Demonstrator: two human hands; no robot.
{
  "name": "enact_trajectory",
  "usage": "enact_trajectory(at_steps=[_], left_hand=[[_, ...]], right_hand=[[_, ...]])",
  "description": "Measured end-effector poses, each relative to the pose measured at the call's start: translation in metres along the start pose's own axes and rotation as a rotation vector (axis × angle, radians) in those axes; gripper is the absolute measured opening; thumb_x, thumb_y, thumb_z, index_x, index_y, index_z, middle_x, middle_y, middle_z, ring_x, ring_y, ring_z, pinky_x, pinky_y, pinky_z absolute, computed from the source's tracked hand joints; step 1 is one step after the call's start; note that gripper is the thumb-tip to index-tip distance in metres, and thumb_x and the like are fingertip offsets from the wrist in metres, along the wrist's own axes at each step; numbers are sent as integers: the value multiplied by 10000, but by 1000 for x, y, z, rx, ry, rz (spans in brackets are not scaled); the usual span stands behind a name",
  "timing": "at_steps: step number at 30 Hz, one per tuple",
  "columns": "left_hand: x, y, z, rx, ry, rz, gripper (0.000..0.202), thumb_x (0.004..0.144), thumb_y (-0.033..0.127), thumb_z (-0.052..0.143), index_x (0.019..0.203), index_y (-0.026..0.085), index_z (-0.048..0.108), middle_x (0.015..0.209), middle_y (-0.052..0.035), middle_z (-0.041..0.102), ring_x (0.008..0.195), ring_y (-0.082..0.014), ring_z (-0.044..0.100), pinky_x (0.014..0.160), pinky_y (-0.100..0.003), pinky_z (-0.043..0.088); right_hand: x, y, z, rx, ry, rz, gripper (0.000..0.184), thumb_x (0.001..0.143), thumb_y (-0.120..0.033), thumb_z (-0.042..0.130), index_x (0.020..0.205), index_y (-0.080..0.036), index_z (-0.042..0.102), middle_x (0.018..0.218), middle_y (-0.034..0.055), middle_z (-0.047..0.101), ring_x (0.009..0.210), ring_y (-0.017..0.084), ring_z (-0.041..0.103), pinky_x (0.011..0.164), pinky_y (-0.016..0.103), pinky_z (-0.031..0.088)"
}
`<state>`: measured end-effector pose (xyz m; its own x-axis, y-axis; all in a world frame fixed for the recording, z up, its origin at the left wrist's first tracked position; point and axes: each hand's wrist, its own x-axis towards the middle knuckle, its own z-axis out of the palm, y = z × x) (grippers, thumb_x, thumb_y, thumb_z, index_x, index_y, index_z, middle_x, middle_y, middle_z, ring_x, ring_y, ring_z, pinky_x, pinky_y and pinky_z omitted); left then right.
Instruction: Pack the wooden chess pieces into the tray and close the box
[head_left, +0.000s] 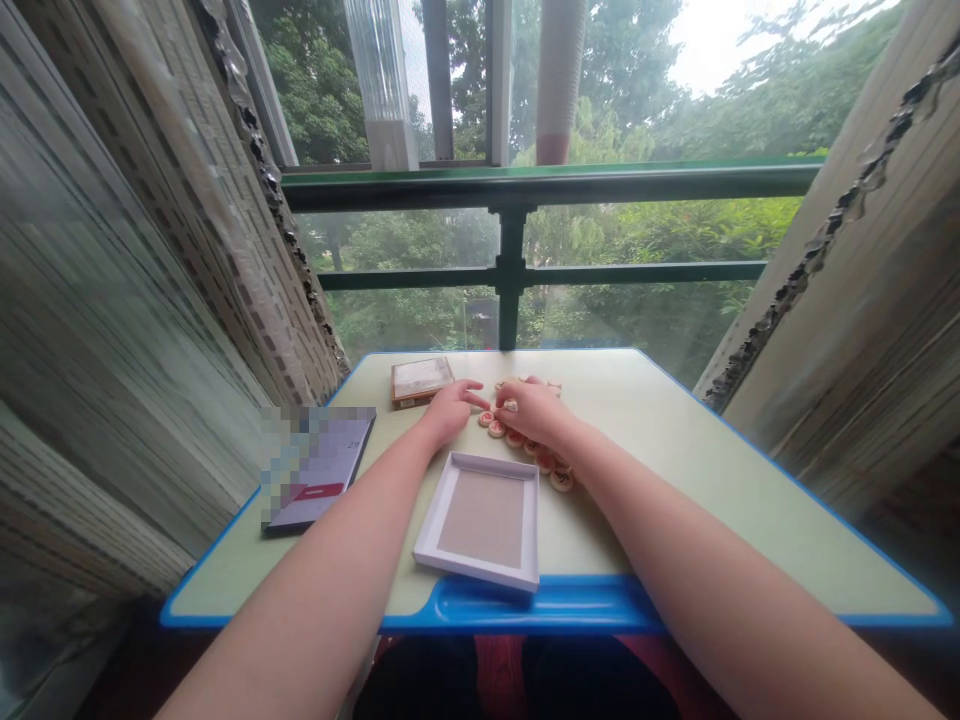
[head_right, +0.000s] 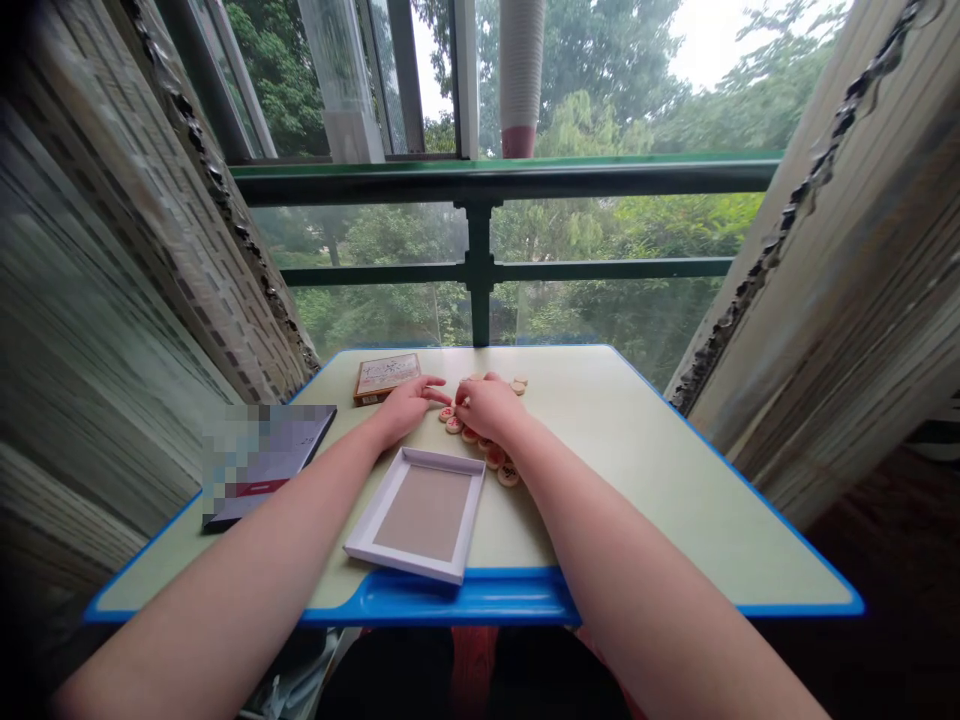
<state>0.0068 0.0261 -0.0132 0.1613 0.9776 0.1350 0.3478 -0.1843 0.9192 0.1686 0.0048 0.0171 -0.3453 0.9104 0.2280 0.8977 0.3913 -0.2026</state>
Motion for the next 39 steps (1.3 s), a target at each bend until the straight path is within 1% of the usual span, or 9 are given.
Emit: enact_trajectory(at_steps=[6,9,15,22,26,29,32,34,39], left_hand=[[-4,7,-1,12,-6,-4,552,510,-21,381,995,141,590,843,-57,712,909,-191,607,924,-354,357],[-4,8,-1,16,0,-6,545,512,-20,382,985,141,600,847,-57,711,900,-193,612,908,-349,374],[-6,9,0,0,-35,-16,524,516,-27,400,962,136,621,844,-59,714,875,-190,627,884,-331,408],[-2,5,-1,25,-7,1,510,516,-39,404,931,142,637,825,-51,715,886,-194,624,897,-340,405],[1,0,0,34,6,39,451,521,-35,394,850,136,651,798,-50,710,864,-186,630,877,-327,425],[1,-1,0,43,-2,70,433,523,-37,383,804,142,659,808,-47,706,861,-181,630,867,-319,438],[1,-1,1,41,-5,90,440,528,-40,381,801,151,668,820,-39,707,887,-178,624,895,-321,428],[0,0,1,33,-3,89,446,532,-42,375,801,152,673,822,-36,708,899,-176,622,913,-321,419],[1,0,1,63,-12,81,464,533,-55,355,815,139,667,822,-40,707,894,-168,626,909,-312,422]], right_hand=[[1,1,4,178,48,79,246,747,-321,594,968,-224,642,901,20,680,991,205,502,803,278,400],[0,1,2,233,86,81,240,720,-254,606,952,-217,655,894,10,684,951,191,531,820,275,401],[2,-1,3,317,115,69,216,702,-130,554,854,-206,686,874,11,680,835,146,585,756,236,431],[2,-1,2,344,101,82,254,693,-106,541,853,-217,703,873,7,689,843,157,587,760,244,432],[3,-2,3,348,64,72,266,689,-100,519,823,-223,714,853,-7,698,819,147,593,753,228,426],[4,1,1,299,77,59,288,718,-114,483,847,-226,714,884,-6,699,875,161,572,793,239,412],[5,11,-2,138,181,68,298,764,-175,479,969,-226,689,1050,20,658,979,212,502,862,298,378],[5,18,-2,6,202,62,304,790,-241,492,1043,-225,660,1137,36,618,1004,247,461,876,339,355],[5,26,1,-130,117,81,312,826,-332,485,1088,-233,623,1040,58,659,931,256,468,788,333,353]])
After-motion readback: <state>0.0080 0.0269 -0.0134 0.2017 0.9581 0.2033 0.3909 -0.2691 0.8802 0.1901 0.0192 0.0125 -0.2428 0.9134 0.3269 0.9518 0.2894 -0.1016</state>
